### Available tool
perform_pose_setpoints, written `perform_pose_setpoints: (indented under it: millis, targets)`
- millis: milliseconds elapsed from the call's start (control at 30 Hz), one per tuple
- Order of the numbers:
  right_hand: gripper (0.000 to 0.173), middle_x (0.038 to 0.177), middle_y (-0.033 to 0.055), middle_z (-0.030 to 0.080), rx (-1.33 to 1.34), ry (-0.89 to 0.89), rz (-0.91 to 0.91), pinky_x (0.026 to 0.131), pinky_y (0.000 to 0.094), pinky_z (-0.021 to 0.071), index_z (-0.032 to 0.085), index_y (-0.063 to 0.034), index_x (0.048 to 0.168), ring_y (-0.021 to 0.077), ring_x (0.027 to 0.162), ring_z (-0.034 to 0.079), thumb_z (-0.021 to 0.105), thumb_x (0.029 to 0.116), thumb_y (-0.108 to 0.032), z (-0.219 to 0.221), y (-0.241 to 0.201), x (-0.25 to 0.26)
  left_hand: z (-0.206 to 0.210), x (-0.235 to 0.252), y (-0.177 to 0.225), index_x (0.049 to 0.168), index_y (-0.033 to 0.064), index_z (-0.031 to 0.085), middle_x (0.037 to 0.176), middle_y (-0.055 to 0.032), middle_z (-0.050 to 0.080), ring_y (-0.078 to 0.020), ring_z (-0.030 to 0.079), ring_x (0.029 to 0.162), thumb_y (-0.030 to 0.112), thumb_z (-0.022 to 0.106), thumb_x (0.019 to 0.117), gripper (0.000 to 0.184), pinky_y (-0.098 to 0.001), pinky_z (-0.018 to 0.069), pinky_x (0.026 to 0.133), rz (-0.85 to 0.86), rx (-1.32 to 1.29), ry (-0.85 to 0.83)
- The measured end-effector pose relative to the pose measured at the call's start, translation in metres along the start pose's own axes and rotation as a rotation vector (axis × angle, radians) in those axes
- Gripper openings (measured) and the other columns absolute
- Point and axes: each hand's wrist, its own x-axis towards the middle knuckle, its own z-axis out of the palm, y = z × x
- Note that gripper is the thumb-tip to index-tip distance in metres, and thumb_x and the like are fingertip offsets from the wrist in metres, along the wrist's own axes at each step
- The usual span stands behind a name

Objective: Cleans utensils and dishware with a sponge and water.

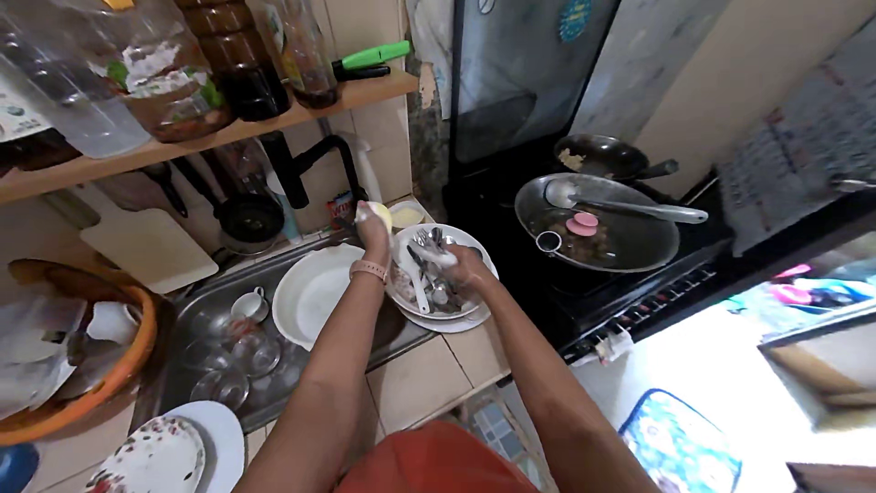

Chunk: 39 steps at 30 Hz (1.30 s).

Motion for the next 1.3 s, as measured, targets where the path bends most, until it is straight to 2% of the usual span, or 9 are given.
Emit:
perform_pose_setpoints:
  millis: [133, 200, 333, 533, 633, 767, 967, 1133, 1300]
  targets:
    - [0.04, 0.129, 0.0338, 0.06, -0.104, -0.022, 0.299, 0.103, 0.0644, 0.0464, 0.061, 0.0081, 0.129, 0.0484, 0.121, 0.059, 0.069, 0.0971, -0.015, 0.019, -0.007, 0.013, -0.017, -0.01, 0.005, 0.151, -0.0028, 0.038, 0.146, -0.0292, 0.048, -0.0384, 0.051, 0.131, 0.044, 0.015, 0.1132, 0.065, -0.0547, 0.0424, 0.107, -0.104, -0.009, -0.16]
    - [0.039, 0.132, 0.032, 0.059, -0.184, -0.095, 0.367, 0.104, 0.0617, 0.0462, 0.06, 0.0097, 0.128, 0.0458, 0.125, 0.058, 0.065, 0.0994, -0.017, 0.029, -0.021, 0.017, -0.026, -0.028, 0.001, 0.147, -0.0017, 0.043, 0.138, -0.0293, 0.053, -0.04, 0.056, 0.119, 0.043, 0.027, 0.1129, 0.058, -0.0564, 0.0474, 0.096, -0.127, 0.027, -0.255]
    - [0.038, 0.133, 0.0319, 0.059, -0.23, -0.199, 0.378, 0.103, 0.062, 0.0462, 0.059, 0.0119, 0.128, 0.0452, 0.126, 0.058, 0.063, 0.1004, -0.015, 0.04, -0.028, 0.026, -0.044, -0.053, -0.008, 0.138, -0.0008, 0.052, 0.129, -0.0255, 0.058, -0.0358, 0.058, 0.11, 0.022, 0.047, 0.1068, 0.039, -0.0539, 0.0491, 0.089, -0.156, 0.093, -0.295]
    - [0.041, 0.132, 0.0358, 0.058, -0.088, -0.019, 0.235, 0.106, 0.0649, 0.0433, 0.059, 0.0095, 0.132, 0.0503, 0.125, 0.056, 0.068, 0.0974, -0.01, 0.019, -0.017, 0.033, -0.057, -0.039, -0.014, 0.132, -0.0053, 0.053, 0.123, -0.0268, 0.059, -0.035, 0.058, 0.104, 0.01, 0.049, 0.1029, 0.033, -0.0526, 0.0489, 0.086, -0.192, 0.115, -0.275]
    - [0.041, 0.128, 0.0348, 0.06, 0.133, 0.134, 0.135, 0.105, 0.0604, 0.0452, 0.053, 0.0107, 0.136, 0.0466, 0.121, 0.059, 0.062, 0.0992, -0.005, 0.004, -0.026, 0.033, -0.054, -0.043, -0.012, 0.136, 0.0028, 0.052, 0.116, -0.0192, 0.06, -0.0263, 0.059, 0.094, 0.02, 0.048, 0.1053, 0.035, -0.0439, 0.0512, 0.08, -0.301, 0.025, -0.462]
    - [0.041, 0.117, 0.0291, 0.064, 0.555, 0.398, 0.001, 0.093, 0.0471, 0.0529, 0.051, 0.0128, 0.134, 0.0319, 0.102, 0.064, 0.06, 0.097, -0.001, 0.017, -0.047, 0.028, -0.037, -0.062, -0.01, 0.147, 0.01, 0.048, 0.132, -0.0182, 0.06, -0.0264, 0.06, 0.108, 0.057, 0.033, 0.1077, 0.063, -0.0444, 0.0505, 0.09, -0.157, 0.11, -0.758]
    - [0.024, 0.095, 0.0117, 0.062, 0.778, 0.448, -0.079, 0.072, 0.0289, 0.0541, 0.055, 0.0112, 0.121, 0.0099, 0.077, 0.059, 0.056, 0.099, 0.0, 0.017, -0.059, 0.023, -0.031, -0.064, -0.008, 0.138, 0.0042, 0.05, 0.097, -0.0084, 0.062, -0.0088, 0.055, 0.066, 0.019, 0.069, 0.098, 0.047, -0.0262, 0.051, 0.06, -0.02, 0.156, -0.833]
    - [0.036, 0.112, 0.0306, 0.067, 0.407, 0.754, 0.101, 0.096, 0.055, 0.0512, 0.061, 0.0119, 0.125, 0.0399, 0.105, 0.067, 0.057, 0.1037, -0.017, -0.008, -0.048, 0.009, -0.033, -0.045, -0.012, 0.133, -0.0027, 0.058, 0.112, -0.0246, 0.067, -0.0317, 0.066, 0.09, 0.021, 0.077, 0.0934, 0.049, -0.0493, 0.0553, 0.084, 0.161, 0.506, -0.881]
    - [0.037, 0.132, 0.0284, 0.063, 0.223, 0.704, 0.109, 0.107, 0.0514, 0.0463, 0.058, 0.0073, 0.136, 0.0397, 0.123, 0.061, 0.048, 0.1012, 0.003, -0.024, -0.045, 0.001, -0.041, -0.037, -0.007, 0.118, -0.0085, 0.066, 0.114, -0.0313, 0.067, -0.047, 0.065, 0.108, 0.003, 0.074, 0.0908, 0.03, -0.0608, 0.049, 0.097, 0.369, 0.841, -0.865]
